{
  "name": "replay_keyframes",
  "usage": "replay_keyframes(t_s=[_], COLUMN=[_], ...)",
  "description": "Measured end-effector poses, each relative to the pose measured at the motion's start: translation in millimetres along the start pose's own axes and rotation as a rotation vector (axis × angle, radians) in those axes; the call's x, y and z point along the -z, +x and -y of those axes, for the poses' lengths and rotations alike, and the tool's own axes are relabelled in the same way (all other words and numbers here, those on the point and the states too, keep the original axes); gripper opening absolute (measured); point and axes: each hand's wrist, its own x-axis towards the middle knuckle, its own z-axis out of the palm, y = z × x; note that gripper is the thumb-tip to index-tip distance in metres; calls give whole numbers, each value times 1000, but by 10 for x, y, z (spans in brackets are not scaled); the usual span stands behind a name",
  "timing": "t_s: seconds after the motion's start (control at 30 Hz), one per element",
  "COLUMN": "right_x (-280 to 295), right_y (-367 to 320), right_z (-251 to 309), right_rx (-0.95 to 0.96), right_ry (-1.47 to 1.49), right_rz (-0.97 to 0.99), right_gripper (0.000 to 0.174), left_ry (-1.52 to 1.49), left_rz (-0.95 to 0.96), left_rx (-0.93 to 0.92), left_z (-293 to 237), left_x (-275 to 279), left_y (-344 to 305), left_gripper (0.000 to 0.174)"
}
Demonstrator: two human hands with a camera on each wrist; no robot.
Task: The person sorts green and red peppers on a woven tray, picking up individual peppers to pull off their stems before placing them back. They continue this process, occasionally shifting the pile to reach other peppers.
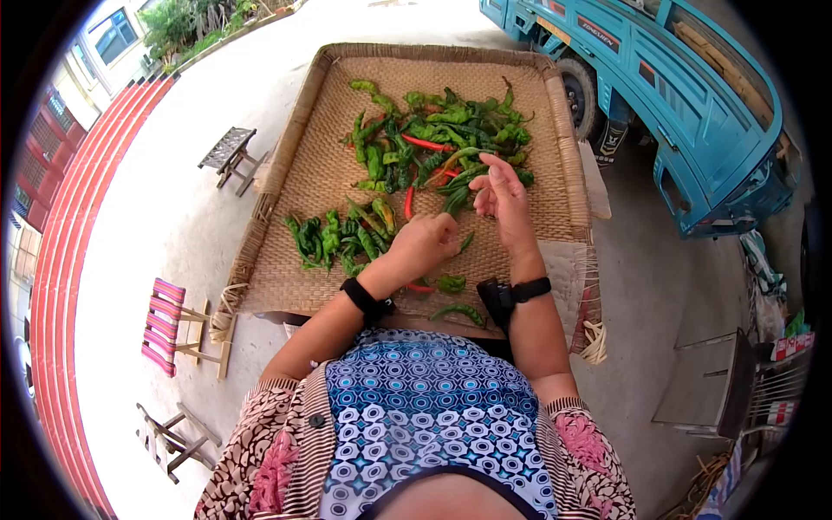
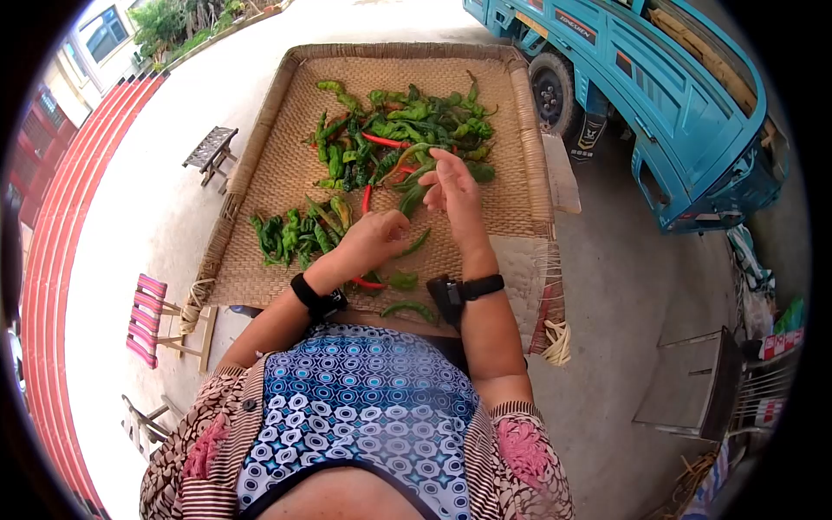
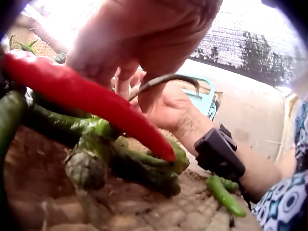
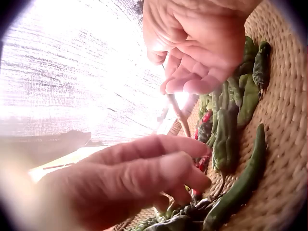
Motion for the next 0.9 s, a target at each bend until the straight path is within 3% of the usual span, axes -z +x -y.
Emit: replay_keyframes(t_s=[0.13, 0.23, 0.33, 0.43, 0.47, 0.57, 0.6, 0.7, 0.73, 0.8, 0.83, 0.9], right_x=[-30, 112, -13, -63, -77, -44, -43, -49, -41, -21, 10, 57], right_y=[-21, 43, -24, -22, -23, -39, -44, -23, 8, 13, 24, 58], right_z=[38, -43, 12, -88, -143, -162, -139, -97, -118, -58, -58, -63], right_rx=[68, -22, -48, 150, 145, 1, -15, 15, 73, 183, 332, 634], right_ry=[181, 21, -269, -544, -545, -547, -535, -429, -347, -283, -497, -925], right_rz=[-119, 52, 134, 295, 290, 390, 352, 172, 64, -87, -209, -458], right_gripper=[45, 41, 34, 28, 25, 26, 26, 28, 29, 36, 37, 41], left_ry=[454, 310, 132, -15, -138, -460, -548, -163, -132, -108, -96, 108], left_rz=[32, 103, -78, -173, -236, -278, -377, -370, -302, 18, 175, 239], left_rx=[-125, 38, 138, 149, 88, 314, 299, 321, 218, 89, 24, -116], left_z=[9, 14, -143, -115, -23, -100, -120, -224, -136, -204, -257, -302], left_x=[-112, -59, 145, 226, 192, 248, 237, 279, 221, 210, 198, 88], left_y=[-118, -17, -9, 13, 21, 38, 61, -14, -47, -104, -139, -231], left_gripper=[26, 24, 20, 17, 15, 13, 17, 21, 26, 29, 30, 32])
